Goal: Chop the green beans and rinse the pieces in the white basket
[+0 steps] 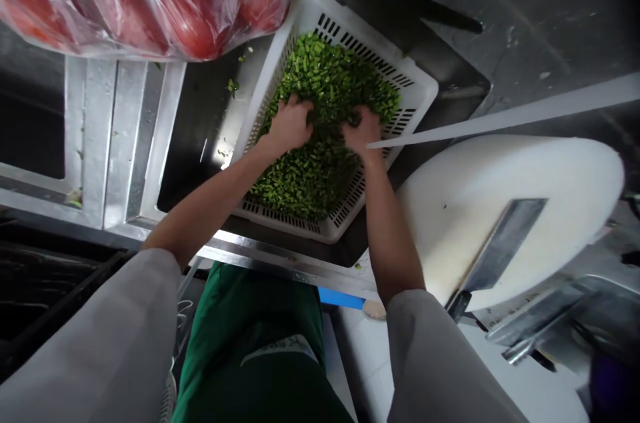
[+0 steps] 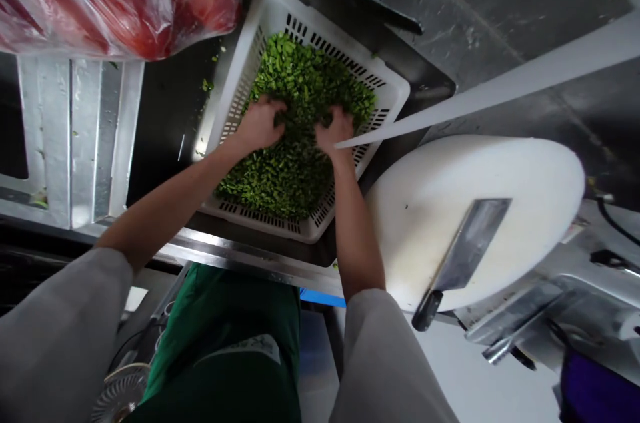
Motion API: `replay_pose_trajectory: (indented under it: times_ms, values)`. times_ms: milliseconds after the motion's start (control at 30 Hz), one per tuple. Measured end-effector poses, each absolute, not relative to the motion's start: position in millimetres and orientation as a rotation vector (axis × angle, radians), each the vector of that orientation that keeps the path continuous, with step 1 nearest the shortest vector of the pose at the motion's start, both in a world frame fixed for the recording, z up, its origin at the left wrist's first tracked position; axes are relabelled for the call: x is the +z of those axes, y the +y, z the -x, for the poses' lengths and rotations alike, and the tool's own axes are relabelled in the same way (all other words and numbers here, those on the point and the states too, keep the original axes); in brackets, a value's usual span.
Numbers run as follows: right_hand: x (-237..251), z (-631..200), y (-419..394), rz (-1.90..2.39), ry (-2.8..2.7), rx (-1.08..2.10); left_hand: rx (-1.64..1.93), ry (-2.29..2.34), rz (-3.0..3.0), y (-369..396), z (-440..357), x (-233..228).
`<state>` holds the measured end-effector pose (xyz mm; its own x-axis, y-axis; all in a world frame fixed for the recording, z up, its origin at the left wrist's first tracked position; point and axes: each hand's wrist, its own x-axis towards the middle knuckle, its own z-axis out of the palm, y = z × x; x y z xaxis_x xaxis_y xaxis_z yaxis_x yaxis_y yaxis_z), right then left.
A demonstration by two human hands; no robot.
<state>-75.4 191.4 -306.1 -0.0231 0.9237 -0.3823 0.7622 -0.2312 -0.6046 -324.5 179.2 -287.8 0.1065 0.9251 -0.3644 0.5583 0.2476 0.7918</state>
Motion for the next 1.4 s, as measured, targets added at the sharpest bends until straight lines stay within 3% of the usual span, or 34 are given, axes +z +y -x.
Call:
replay_pose_trajectory:
  times_ms: [167,367,500,667,800,933,1167,1400]
  values:
    - [-346.0,80.7,240.0,2.443,-1.432,0.953,0.361,1.874,-1.361,240.3,307.4,-302.7]
    - [-362.2,119.5,209.1,2.233,-1.535,1.154,0.52,1.701,-1.11,208.7,282.8,-333.7]
    - [-334.2,140.5,173.7,2.087,-1.604,1.23,0.642,1.595,-0.973,172.4,290.5,-320.1]
    - [-276.2,151.6,115.3,1.978,-1.748,1.255,0.59,1.637,-1.167,114.0,307.7,-264.1]
    - [-233.9,155.8,56.2,2.04,-1.978,1.111,0.261,1.637,-1.463,59.8,317.7,-220.2]
    - [-216.5,163.2,6.5,2.162,-2.129,0.991,-0.052,1.592,-1.639,19.6,327.2,-205.3]
    - [-246.7,161.5,-21.1,2.183,-2.193,0.835,-0.1,1.587,-1.711,9.4,327.3,-227.5]
    - [-283.4,144.6,20.2,2.075,-2.361,0.593,-0.019,1.542,-1.784,43.5,324.7,-265.5]
